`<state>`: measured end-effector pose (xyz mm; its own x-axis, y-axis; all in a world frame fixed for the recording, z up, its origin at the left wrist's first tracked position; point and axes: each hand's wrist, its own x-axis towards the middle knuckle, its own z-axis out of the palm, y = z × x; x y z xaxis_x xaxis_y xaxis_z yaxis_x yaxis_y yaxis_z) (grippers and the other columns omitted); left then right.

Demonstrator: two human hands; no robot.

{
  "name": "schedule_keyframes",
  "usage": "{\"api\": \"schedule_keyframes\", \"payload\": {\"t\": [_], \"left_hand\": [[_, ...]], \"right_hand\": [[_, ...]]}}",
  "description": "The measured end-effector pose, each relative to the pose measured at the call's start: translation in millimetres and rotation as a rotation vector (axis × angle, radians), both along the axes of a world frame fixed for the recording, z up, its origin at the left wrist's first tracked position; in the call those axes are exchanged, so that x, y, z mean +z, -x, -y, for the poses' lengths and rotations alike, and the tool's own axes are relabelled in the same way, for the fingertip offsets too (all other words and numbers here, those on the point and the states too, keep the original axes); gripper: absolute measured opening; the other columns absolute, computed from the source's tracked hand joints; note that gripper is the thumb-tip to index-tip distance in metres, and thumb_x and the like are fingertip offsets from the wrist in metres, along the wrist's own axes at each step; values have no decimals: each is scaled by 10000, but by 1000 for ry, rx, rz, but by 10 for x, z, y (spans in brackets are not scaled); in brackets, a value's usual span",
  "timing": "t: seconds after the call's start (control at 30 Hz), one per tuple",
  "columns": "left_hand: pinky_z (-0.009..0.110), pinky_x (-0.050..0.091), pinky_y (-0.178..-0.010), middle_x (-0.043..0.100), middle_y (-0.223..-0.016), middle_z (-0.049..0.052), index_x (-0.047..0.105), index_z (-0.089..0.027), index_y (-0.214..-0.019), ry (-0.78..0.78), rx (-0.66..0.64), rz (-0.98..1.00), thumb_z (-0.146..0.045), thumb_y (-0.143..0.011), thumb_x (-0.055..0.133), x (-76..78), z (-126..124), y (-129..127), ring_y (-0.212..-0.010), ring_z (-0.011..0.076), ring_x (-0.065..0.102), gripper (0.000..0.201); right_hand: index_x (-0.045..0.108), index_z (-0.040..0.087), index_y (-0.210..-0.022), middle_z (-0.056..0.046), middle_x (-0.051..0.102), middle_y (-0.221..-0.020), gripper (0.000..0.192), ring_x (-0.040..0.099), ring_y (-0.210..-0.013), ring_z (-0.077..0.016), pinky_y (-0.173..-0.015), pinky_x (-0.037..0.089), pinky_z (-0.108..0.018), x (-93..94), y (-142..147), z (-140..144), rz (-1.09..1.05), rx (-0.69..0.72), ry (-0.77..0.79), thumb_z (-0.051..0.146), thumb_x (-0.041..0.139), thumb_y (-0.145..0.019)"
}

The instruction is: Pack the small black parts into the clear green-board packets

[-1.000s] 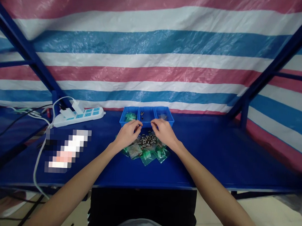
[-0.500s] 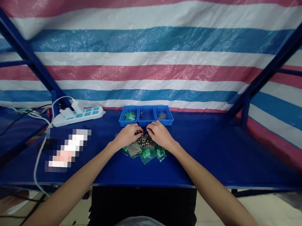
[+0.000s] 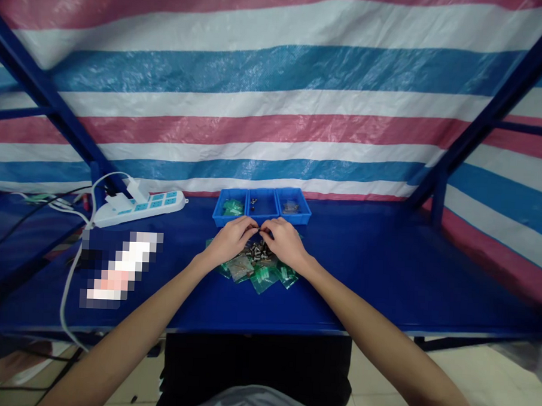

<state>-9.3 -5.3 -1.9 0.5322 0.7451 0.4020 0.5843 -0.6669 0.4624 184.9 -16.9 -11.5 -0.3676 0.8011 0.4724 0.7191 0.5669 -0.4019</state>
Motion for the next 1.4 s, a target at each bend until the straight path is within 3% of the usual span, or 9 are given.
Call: {"api": "schedule_keyframes", "payload": {"t": [0.37,0.6,0.7,0.93,1.13,1.3,1.4], "left_hand": [[292,447,-689,631,-881,39,589,-192,-920,-54,-25,65,-356,-1027,436,91,43,-4,-800,186,611,249],[276,462,-699,633,-904,29,602,-196,-1011,-94,-4,14,-220,-952,510,119,88,3,-805,170,615,112],[263,470,-702,633,-926,20,610,-206,-1025,-147,36,-18,-168,-911,532,117,95,3,-801,157,617,143],[245,456,-659,646,-928,20,635,-206,-970,-244,42,-42,-187,-958,499,75,98,-22,-793,145,622,137],[258,446,-632,652,-921,16,648,-210,-983,-112,90,-102,-180,-880,601,101,48,38,-783,163,617,118],[273,487,-699,674,-848,28,697,-184,-952,170,-103,-92,-237,-876,628,156,-22,119,-768,162,642,115],[284,485,-699,676,-850,42,718,-186,-930,206,-139,-129,-297,-878,641,148,-9,101,-776,175,644,145]], "right_hand": [[640,190,-886,-51,693,-846,104,596,-850,-225,-750,428,-328,52,17,42,-57,56,-41,192,564,-956],[645,193,-904,-51,703,-879,104,599,-867,-223,-767,424,-321,39,2,18,-82,67,-28,171,558,-956],[642,190,-895,-51,693,-859,110,596,-848,-221,-751,417,-316,46,-8,18,-74,67,-35,173,552,-957],[649,191,-850,-16,672,-769,129,597,-740,-177,-687,403,-277,89,18,50,-151,82,22,159,561,-940],[682,188,-901,-23,719,-837,113,632,-767,-178,-724,424,-288,80,30,28,-156,63,124,139,582,-917],[709,180,-941,-63,717,-915,137,611,-886,-224,-807,428,-340,153,-66,23,70,141,84,138,582,-913],[710,170,-931,-79,707,-928,169,598,-893,-225,-817,431,-347,185,-111,29,160,188,84,125,547,-922]]}}
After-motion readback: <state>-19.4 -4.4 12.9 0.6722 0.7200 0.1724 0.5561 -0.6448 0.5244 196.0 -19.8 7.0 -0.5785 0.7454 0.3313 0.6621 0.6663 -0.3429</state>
